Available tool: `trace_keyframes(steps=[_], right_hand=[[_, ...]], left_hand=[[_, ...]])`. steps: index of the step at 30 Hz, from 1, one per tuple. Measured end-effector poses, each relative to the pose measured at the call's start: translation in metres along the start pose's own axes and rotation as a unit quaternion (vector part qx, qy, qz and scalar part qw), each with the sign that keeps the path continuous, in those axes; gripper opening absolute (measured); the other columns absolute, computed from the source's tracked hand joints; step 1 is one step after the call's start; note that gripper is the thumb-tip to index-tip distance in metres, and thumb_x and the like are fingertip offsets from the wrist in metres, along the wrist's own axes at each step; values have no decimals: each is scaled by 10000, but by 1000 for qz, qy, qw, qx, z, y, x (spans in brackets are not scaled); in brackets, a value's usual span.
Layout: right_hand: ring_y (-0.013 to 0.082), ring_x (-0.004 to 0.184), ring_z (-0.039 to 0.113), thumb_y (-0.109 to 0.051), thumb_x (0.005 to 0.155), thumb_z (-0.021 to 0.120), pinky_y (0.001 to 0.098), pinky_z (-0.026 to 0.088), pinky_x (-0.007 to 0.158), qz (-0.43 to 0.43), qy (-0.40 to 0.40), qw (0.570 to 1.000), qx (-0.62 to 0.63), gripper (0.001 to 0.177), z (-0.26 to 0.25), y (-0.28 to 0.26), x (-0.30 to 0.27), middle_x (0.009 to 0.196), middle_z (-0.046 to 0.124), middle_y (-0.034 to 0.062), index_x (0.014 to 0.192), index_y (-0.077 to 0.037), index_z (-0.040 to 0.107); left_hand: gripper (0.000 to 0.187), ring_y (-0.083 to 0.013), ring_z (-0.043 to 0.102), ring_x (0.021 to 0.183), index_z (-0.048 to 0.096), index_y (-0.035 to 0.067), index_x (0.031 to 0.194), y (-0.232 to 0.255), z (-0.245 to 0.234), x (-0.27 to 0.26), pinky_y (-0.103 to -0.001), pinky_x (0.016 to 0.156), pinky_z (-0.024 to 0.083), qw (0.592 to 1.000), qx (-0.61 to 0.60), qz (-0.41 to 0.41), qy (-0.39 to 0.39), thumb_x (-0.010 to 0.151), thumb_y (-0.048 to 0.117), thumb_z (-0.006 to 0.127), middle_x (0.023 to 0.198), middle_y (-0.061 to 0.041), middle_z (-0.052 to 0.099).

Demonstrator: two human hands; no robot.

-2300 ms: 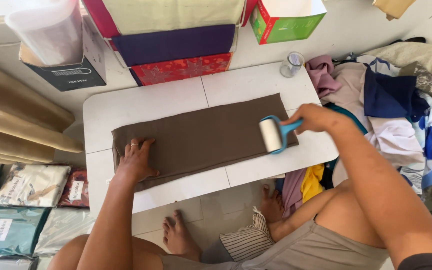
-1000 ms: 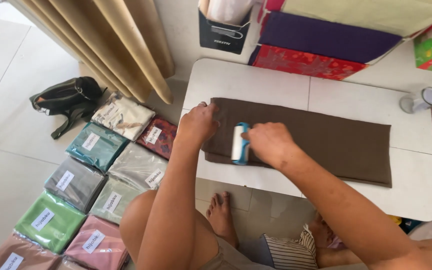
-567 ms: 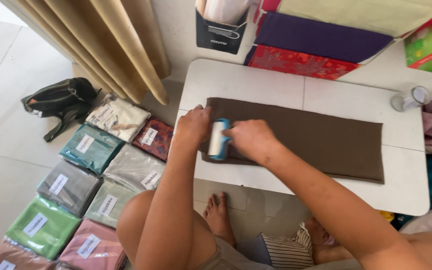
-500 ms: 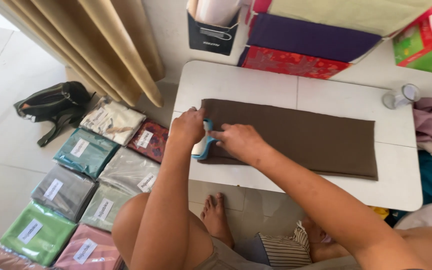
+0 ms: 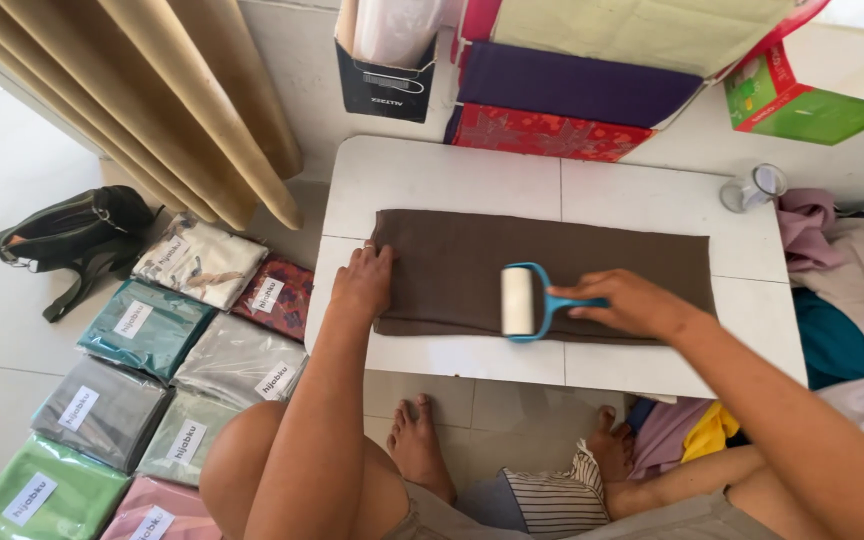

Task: The person uses a lint roller to clean a brown fabric item and then folds it into a smaller square.

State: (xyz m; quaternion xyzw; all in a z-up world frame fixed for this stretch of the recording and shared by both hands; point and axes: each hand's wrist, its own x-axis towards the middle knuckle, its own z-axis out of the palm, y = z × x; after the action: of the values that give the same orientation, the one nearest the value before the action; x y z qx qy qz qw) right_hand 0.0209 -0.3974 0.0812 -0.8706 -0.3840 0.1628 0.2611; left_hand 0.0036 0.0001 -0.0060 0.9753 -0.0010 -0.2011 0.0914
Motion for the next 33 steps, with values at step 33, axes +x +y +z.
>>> trace_keyframes(steps=[33], right_hand=[[236,890,758,-321,894,698,459,629,731,76,-75,950,-294,333,36,-67,230,899,729,-31,1206,-429,739]], left_hand=[[423,-398,695,1092,502,58,1372,-15,-38,-7,-572,841,590,989,-59,-21,134,950,34,476,1169,-181,651]])
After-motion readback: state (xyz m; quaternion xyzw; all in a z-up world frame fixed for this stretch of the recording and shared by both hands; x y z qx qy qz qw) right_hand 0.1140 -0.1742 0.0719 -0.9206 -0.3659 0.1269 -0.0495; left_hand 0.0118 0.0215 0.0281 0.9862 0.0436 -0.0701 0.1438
